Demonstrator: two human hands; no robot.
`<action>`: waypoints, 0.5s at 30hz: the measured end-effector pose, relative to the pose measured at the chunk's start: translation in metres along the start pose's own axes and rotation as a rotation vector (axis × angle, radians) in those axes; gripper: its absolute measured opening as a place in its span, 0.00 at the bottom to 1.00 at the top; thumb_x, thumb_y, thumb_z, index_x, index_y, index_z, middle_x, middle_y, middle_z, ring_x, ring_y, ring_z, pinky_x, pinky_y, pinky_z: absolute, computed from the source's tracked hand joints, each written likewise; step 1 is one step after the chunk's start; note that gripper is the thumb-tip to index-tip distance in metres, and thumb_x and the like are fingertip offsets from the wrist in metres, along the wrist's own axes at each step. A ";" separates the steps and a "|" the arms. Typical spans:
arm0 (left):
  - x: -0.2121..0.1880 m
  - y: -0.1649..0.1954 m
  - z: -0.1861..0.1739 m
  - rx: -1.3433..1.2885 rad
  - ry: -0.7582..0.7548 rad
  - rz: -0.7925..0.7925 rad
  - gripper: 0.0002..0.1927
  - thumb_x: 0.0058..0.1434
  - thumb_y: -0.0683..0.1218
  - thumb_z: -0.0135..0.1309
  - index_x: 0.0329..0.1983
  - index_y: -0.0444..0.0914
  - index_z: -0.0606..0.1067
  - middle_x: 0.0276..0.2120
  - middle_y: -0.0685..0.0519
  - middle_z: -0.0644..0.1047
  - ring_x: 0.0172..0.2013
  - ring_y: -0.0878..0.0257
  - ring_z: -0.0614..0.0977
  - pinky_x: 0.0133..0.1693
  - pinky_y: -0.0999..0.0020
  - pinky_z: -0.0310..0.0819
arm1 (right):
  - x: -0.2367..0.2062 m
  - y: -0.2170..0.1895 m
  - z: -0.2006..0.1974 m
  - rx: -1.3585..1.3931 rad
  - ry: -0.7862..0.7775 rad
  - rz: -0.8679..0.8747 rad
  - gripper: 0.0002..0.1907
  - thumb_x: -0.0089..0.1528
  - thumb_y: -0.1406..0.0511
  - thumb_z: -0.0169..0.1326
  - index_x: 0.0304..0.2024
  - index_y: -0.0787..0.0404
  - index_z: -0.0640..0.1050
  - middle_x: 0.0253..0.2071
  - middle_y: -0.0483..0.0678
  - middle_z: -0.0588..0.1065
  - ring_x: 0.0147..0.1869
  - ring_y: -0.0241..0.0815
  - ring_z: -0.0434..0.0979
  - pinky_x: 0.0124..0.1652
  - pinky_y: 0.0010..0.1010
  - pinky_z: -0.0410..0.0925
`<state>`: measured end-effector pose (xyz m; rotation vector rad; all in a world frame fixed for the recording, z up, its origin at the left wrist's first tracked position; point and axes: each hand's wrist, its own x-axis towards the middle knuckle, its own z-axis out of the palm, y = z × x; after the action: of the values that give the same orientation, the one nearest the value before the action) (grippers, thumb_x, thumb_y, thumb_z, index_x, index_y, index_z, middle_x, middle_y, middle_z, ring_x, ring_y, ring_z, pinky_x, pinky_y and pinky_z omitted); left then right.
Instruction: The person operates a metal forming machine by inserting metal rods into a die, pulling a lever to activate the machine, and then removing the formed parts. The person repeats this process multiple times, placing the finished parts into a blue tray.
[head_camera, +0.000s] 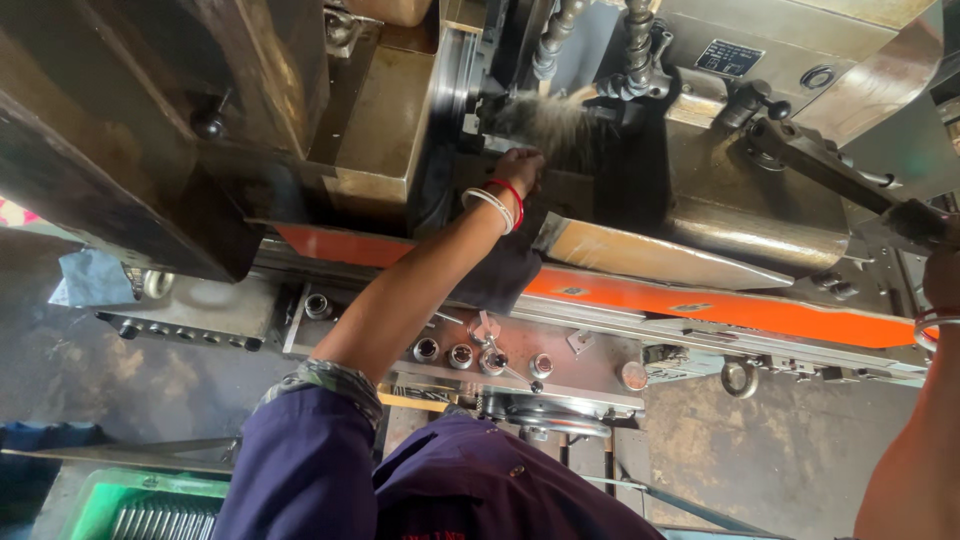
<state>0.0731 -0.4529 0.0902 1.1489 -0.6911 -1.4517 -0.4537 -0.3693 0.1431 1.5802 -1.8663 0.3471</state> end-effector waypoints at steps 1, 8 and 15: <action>0.003 0.000 0.001 -0.020 0.011 0.013 0.10 0.60 0.43 0.59 0.45 0.38 0.76 0.25 0.54 0.76 0.19 0.63 0.76 0.21 0.65 0.71 | -0.001 0.001 0.001 0.006 0.004 -0.005 0.25 0.79 0.58 0.37 0.35 0.65 0.78 0.24 0.52 0.74 0.22 0.47 0.72 0.25 0.36 0.63; 0.032 0.014 0.032 -0.157 0.019 0.117 0.07 0.61 0.48 0.56 0.41 0.44 0.79 0.23 0.56 0.77 0.20 0.64 0.76 0.23 0.61 0.70 | -0.001 0.016 0.015 0.086 0.023 -0.063 0.22 0.79 0.60 0.38 0.38 0.64 0.77 0.28 0.50 0.75 0.23 0.44 0.71 0.26 0.33 0.62; 0.070 0.037 0.058 -0.333 0.186 -0.103 0.19 0.66 0.54 0.54 0.37 0.31 0.74 0.23 0.48 0.74 0.19 0.59 0.74 0.21 0.64 0.70 | 0.002 0.032 0.024 -0.242 0.079 0.050 0.29 0.77 0.54 0.40 0.27 0.61 0.78 0.16 0.50 0.71 0.18 0.46 0.70 0.22 0.35 0.61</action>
<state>0.0399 -0.5388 0.1246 1.0512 -0.2513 -1.4582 -0.4913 -0.3775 0.1330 1.3417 -1.8146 0.1936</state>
